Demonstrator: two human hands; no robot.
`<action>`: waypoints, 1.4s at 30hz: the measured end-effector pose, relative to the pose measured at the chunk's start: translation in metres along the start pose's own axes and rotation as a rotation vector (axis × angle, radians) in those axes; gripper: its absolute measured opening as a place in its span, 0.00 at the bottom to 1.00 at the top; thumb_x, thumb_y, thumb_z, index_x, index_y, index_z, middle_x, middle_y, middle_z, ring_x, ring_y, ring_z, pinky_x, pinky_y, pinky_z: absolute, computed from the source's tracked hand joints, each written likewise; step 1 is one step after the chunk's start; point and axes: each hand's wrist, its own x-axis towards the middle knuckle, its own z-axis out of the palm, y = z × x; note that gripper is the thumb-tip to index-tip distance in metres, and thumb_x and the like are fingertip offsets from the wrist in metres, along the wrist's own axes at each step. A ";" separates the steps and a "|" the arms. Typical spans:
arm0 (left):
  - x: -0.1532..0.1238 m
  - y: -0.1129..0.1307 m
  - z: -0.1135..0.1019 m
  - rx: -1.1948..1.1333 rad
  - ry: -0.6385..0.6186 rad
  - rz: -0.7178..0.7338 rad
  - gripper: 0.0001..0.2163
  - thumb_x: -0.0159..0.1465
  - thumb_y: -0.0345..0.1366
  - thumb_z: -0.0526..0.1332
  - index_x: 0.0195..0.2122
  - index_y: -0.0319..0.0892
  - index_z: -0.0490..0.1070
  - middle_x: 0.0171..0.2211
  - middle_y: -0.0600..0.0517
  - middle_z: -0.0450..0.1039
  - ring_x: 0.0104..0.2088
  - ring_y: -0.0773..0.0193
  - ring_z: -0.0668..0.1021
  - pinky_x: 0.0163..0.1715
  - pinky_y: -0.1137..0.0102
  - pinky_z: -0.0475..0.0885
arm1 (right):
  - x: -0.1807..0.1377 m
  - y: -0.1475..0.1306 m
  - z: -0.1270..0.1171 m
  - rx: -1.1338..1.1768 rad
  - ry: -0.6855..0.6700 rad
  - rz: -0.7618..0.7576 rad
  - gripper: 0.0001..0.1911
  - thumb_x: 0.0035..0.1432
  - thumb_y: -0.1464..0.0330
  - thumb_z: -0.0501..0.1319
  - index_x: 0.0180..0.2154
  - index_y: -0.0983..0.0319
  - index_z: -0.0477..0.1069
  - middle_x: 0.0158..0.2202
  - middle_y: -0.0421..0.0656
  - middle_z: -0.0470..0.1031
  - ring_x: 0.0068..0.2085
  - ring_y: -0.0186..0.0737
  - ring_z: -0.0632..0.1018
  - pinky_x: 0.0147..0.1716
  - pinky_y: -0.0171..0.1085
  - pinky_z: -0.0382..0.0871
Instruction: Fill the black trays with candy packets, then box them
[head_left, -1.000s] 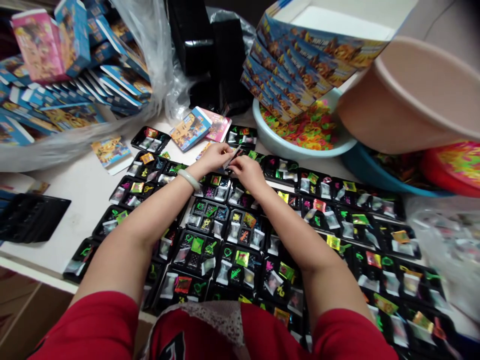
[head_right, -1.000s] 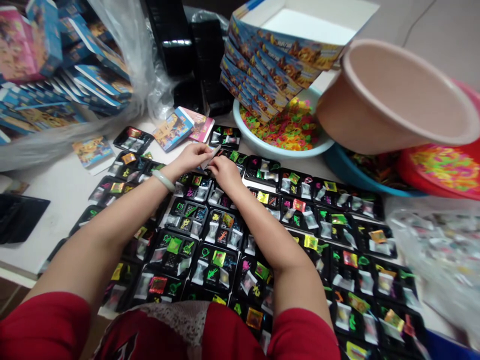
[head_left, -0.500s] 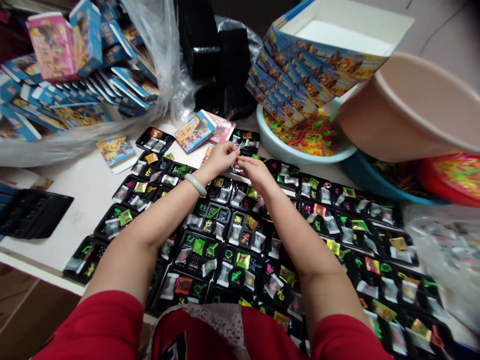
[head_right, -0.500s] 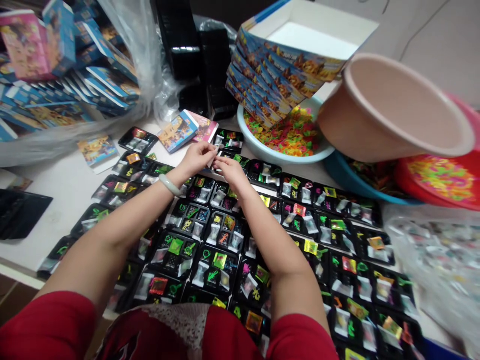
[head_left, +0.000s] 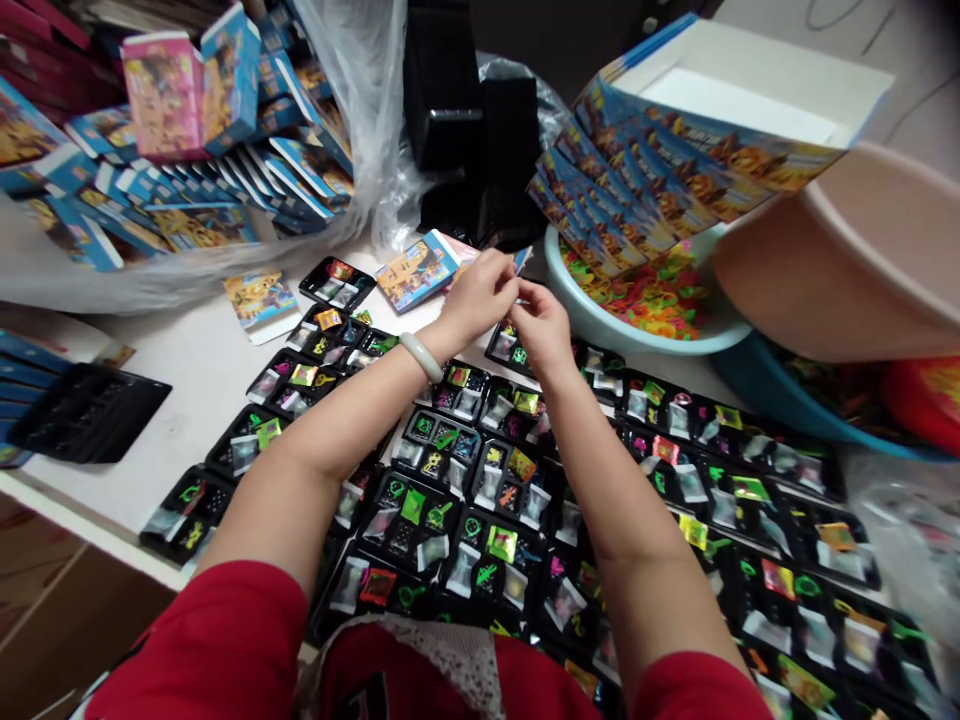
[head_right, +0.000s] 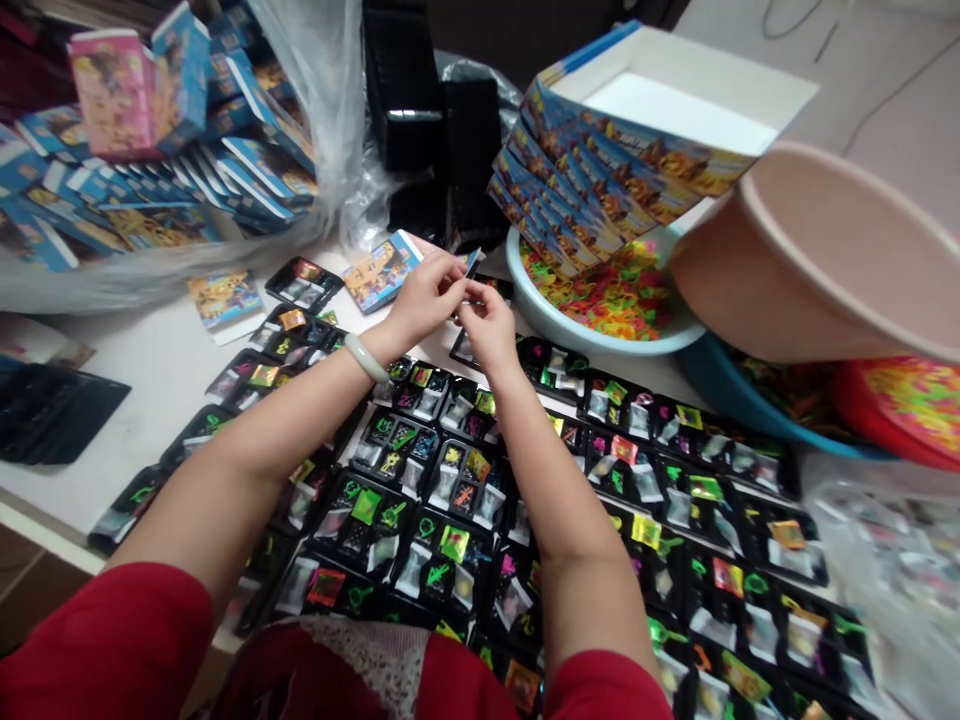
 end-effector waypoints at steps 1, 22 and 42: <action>0.005 -0.002 -0.004 0.024 0.000 0.022 0.05 0.67 0.27 0.60 0.35 0.43 0.70 0.42 0.46 0.73 0.51 0.52 0.76 0.54 0.57 0.70 | 0.008 -0.001 0.006 0.010 0.011 -0.016 0.22 0.59 0.59 0.65 0.54 0.57 0.74 0.49 0.45 0.80 0.46 0.44 0.80 0.45 0.43 0.78; 0.013 -0.128 -0.093 0.670 -0.383 -0.101 0.57 0.51 0.50 0.75 0.76 0.39 0.46 0.76 0.30 0.42 0.73 0.20 0.47 0.70 0.37 0.49 | 0.090 0.033 0.036 -0.686 0.011 0.032 0.24 0.62 0.73 0.57 0.60 0.67 0.68 0.57 0.61 0.74 0.58 0.57 0.76 0.60 0.55 0.68; 0.006 -0.088 -0.139 0.453 0.076 -0.005 0.44 0.62 0.64 0.61 0.72 0.47 0.49 0.66 0.50 0.69 0.66 0.40 0.66 0.66 0.48 0.63 | 0.072 0.034 0.040 -0.252 -0.126 0.387 0.18 0.54 0.77 0.67 0.47 0.62 0.77 0.21 0.40 0.74 0.23 0.45 0.78 0.31 0.47 0.79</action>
